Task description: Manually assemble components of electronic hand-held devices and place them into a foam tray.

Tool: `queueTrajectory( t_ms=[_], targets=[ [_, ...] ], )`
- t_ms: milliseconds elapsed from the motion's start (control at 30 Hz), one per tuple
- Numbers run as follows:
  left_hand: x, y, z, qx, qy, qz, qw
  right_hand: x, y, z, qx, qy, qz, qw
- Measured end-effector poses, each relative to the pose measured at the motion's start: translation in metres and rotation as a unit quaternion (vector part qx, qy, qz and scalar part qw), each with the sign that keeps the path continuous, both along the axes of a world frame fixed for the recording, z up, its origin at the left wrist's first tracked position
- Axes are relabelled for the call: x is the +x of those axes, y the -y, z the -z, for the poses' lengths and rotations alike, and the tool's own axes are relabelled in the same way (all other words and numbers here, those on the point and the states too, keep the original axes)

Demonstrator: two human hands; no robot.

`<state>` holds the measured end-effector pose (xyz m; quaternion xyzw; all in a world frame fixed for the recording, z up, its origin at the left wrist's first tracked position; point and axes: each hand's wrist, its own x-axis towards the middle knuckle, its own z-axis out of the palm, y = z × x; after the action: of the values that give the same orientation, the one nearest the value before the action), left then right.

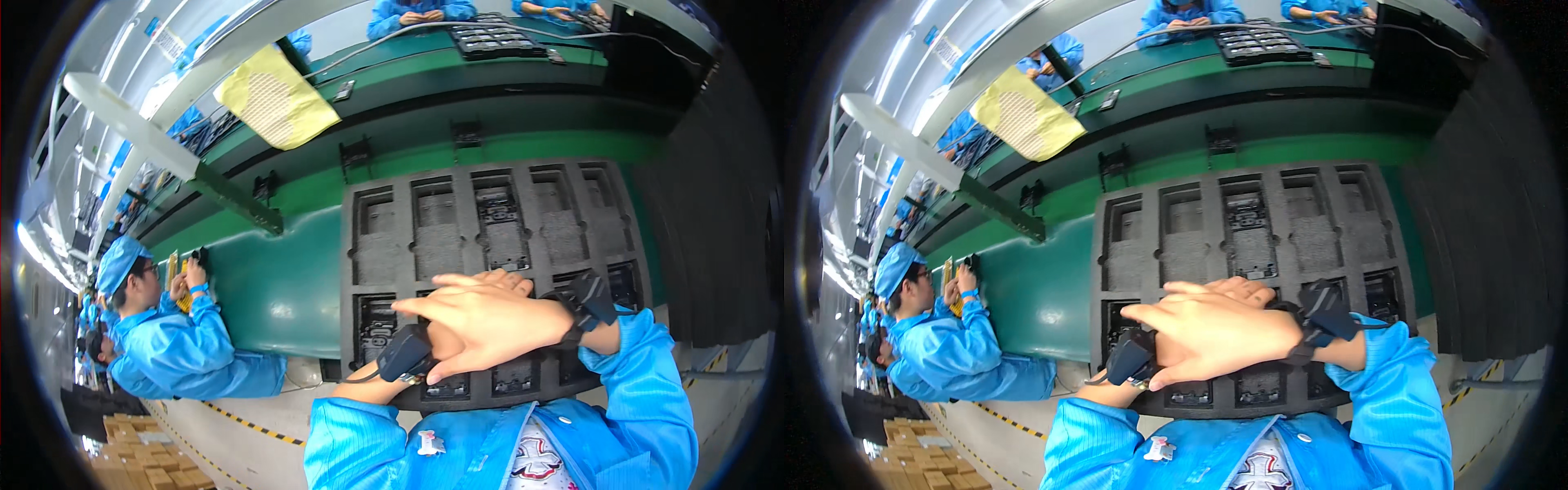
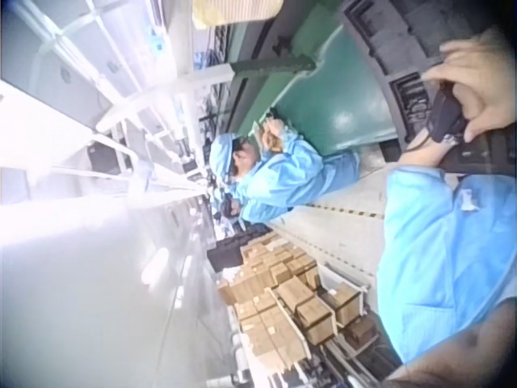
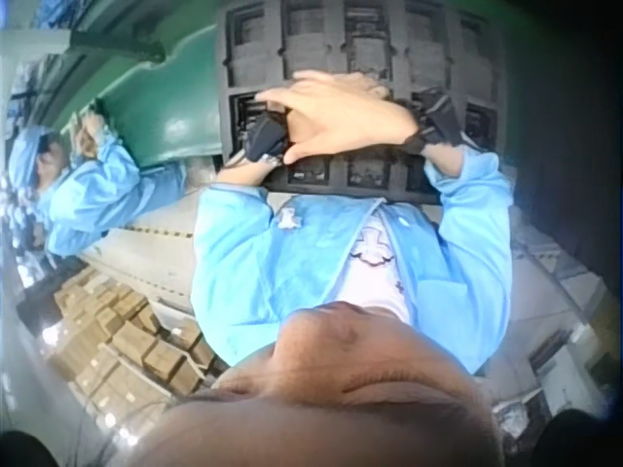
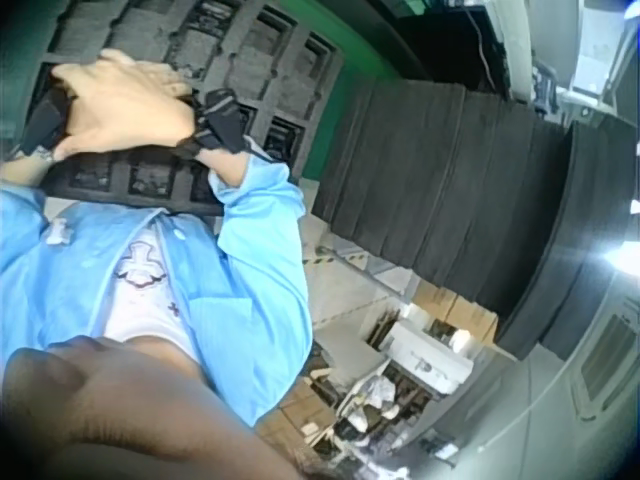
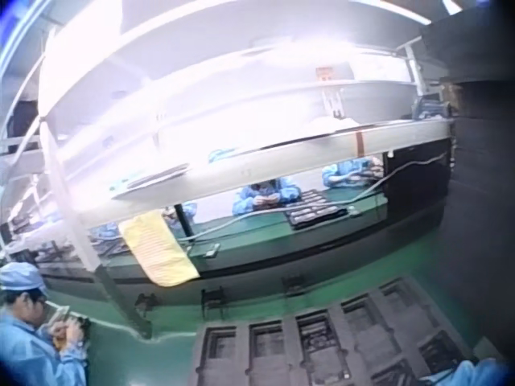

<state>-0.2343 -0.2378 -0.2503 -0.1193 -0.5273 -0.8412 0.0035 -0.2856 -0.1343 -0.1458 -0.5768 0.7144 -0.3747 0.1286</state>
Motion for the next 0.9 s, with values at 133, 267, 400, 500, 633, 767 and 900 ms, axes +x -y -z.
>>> queueTrajectory(
  t_ms=[133,267,400,500,633,767,900],
  targets=[
    [-0.011,0.003,0.001,0.006,0.102,0.158,0.982,-0.005,-0.008,0.008,0.013,0.059,0.006,0.998],
    [-0.014,0.007,-0.004,0.012,0.127,0.202,0.971,-0.005,-0.017,0.019,-0.069,0.017,0.044,0.996],
    [-0.019,0.01,-0.012,0.016,0.141,0.236,0.961,-0.011,-0.02,0.016,-0.065,0.05,0.012,0.997],
    [-0.02,0.011,-0.013,0.023,0.151,0.251,0.956,-0.012,-0.024,0.018,-0.078,0.063,0.018,0.995],
    [-0.02,0.01,-0.014,0.034,0.161,0.264,0.95,-0.013,-0.029,0.022,-0.094,0.076,0.034,0.992],
    [-0.02,0.006,-0.015,0.045,0.168,0.272,0.946,-0.015,-0.035,0.023,-0.082,0.094,0.032,0.992],
    [-0.02,0.004,-0.016,0.059,0.184,0.28,0.941,-0.021,-0.045,0.024,-0.076,0.103,0.034,0.991]
  ],
)
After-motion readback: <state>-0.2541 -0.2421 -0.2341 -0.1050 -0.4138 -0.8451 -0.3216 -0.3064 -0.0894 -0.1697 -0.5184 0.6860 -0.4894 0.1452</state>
